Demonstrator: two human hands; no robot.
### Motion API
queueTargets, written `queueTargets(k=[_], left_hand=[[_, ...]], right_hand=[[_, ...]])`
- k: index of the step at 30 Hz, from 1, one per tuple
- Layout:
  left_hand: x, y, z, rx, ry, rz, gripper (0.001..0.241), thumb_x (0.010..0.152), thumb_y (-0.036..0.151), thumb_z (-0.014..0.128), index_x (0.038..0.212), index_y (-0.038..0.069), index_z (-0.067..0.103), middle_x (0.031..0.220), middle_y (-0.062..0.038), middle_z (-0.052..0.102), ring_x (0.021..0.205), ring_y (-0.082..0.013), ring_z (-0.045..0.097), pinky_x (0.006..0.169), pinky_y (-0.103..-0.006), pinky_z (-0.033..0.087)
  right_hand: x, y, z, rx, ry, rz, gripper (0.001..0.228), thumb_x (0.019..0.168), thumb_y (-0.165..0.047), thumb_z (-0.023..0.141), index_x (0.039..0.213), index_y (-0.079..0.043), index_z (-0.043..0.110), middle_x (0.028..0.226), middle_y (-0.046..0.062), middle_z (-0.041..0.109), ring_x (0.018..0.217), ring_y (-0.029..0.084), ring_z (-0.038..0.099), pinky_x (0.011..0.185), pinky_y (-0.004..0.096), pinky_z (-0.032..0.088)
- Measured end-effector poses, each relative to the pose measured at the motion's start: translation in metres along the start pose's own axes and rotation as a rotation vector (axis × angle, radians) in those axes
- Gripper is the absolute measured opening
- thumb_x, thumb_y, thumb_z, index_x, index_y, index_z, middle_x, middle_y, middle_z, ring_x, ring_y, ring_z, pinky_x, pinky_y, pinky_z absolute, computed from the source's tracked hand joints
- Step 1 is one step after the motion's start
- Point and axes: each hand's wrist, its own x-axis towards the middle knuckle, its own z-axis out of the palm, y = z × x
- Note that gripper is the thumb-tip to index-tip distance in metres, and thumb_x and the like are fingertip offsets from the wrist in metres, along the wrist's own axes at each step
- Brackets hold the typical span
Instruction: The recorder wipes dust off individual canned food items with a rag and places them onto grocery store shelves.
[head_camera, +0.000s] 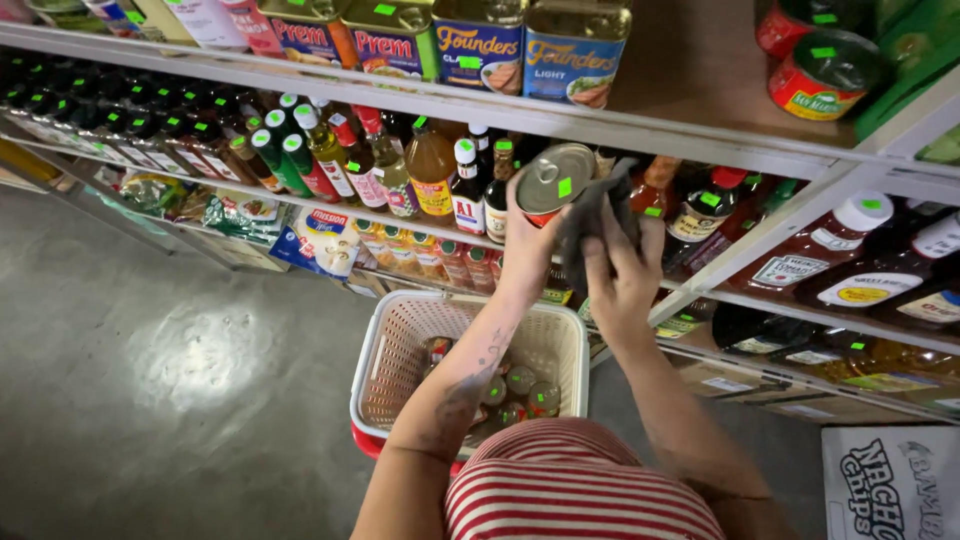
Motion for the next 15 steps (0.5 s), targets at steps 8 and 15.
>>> queueTargets(k=[8, 15], left_hand=[[-0.019, 0.003, 0.044, -0.373, -0.226, -0.136, 0.078, 0.094, 0.039, 0.076, 0.153, 0.006, 0.038, 0.138, -0.020, 0.056, 0.127, -0.0283, 0.058, 0.108, -0.0521, 0.048], [0.007, 0.034, 0.072, -0.064, -0.352, -0.059, 0.101, 0.071, 0.033, 0.094, 0.152, 0.006, 0.039, 0.138, -0.019, 0.054, 0.130, -0.0256, 0.050, 0.115, -0.0405, 0.043]], right_hand=[[0.029, -0.032, -0.028, 0.101, 0.134, 0.321, 0.028, 0.113, -0.013, 0.042, 0.105, 0.004, 0.063, 0.094, 0.023, 0.061, 0.083, 0.034, 0.058, 0.084, 0.049, 0.047], [0.055, -0.038, -0.078, -0.090, 0.054, 0.042, 0.015, 0.098, -0.013, 0.067, 0.098, 0.002, 0.069, 0.118, 0.022, 0.052, 0.105, 0.044, 0.058, 0.099, 0.049, 0.049]])
